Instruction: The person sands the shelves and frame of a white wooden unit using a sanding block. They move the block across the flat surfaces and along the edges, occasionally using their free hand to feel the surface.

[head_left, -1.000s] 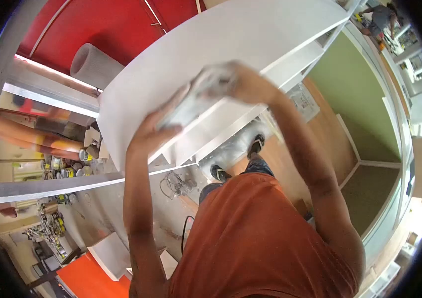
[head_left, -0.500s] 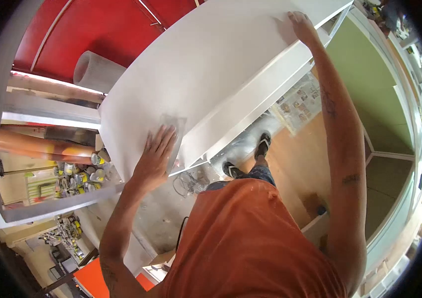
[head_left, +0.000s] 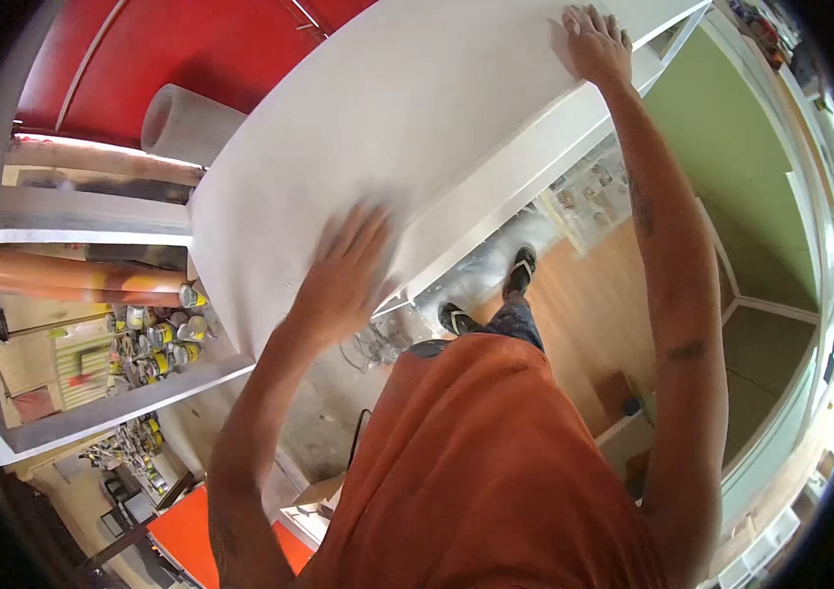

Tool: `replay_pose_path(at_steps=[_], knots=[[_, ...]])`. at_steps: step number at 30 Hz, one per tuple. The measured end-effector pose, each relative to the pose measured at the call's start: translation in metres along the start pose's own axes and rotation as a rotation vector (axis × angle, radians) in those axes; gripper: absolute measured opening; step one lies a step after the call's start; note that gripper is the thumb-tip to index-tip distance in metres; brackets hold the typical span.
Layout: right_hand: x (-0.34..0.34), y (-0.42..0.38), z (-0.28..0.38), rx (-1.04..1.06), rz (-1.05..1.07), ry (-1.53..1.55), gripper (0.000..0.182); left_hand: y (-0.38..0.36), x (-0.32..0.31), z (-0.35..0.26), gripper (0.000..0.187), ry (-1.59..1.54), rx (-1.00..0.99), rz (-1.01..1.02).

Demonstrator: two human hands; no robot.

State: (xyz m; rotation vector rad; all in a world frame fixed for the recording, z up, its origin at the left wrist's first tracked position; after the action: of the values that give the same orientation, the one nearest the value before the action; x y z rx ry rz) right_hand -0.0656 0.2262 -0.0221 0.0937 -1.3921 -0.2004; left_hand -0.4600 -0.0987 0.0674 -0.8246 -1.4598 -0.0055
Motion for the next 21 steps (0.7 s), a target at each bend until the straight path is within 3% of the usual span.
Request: replay_pose_path(at_steps=[2, 5, 6, 8, 12, 15, 18, 21], knots=[[0.003, -0.003, 0.006, -0.049, -0.022, -0.002, 0.056, -0.055, -0.027, 0.024, 0.076, -0.046, 0.09, 0.094], [0.015, -0.009, 0.015, -0.069, 0.002, -0.089, 0.055, -0.026, -0.017, 0.022, 0.076, 0.002, 0.029, 0.045], [0.016, -0.011, 0.015, -0.057, 0.0, -0.081, 0.055, 0.007, 0.005, 0.009, 0.08, 0.021, -0.024, 0.048], [0.015, -0.013, 0.013, -0.047, -0.002, -0.08, 0.054, 0.082, 0.035, -0.014, 0.076, 0.088, -0.196, -0.19], [0.019, -0.012, 0.01, -0.026, 0.019, -0.097, 0.053, 0.203, 0.075, -0.05, 0.072, 0.089, -0.36, -0.432], [0.012, -0.008, -0.001, 0.04, 0.072, -0.153, 0.054, 0.172, 0.062, -0.042, 0.071, 0.066, -0.335, -0.378], [0.013, -0.006, 0.0, 0.044, 0.069, -0.107, 0.055, 0.057, 0.028, -0.011, 0.075, -0.051, -0.152, -0.217], [0.018, -0.008, 0.011, -0.007, 0.041, -0.041, 0.056, -0.054, -0.029, 0.026, 0.081, -0.066, 0.151, 0.036]])
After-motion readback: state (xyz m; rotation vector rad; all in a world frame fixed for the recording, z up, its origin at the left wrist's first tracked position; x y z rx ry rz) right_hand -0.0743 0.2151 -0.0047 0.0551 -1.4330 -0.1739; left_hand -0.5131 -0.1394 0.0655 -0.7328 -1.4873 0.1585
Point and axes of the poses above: each hand's wrist, its own y-axis towards the middle knuckle, its own x-axis out of the back of the hand, z = x × y, the point moved 3 cm from there along y, towards the middle knuckle, and after that the axes turned 14 degrees about z, right-handed, at the moved point
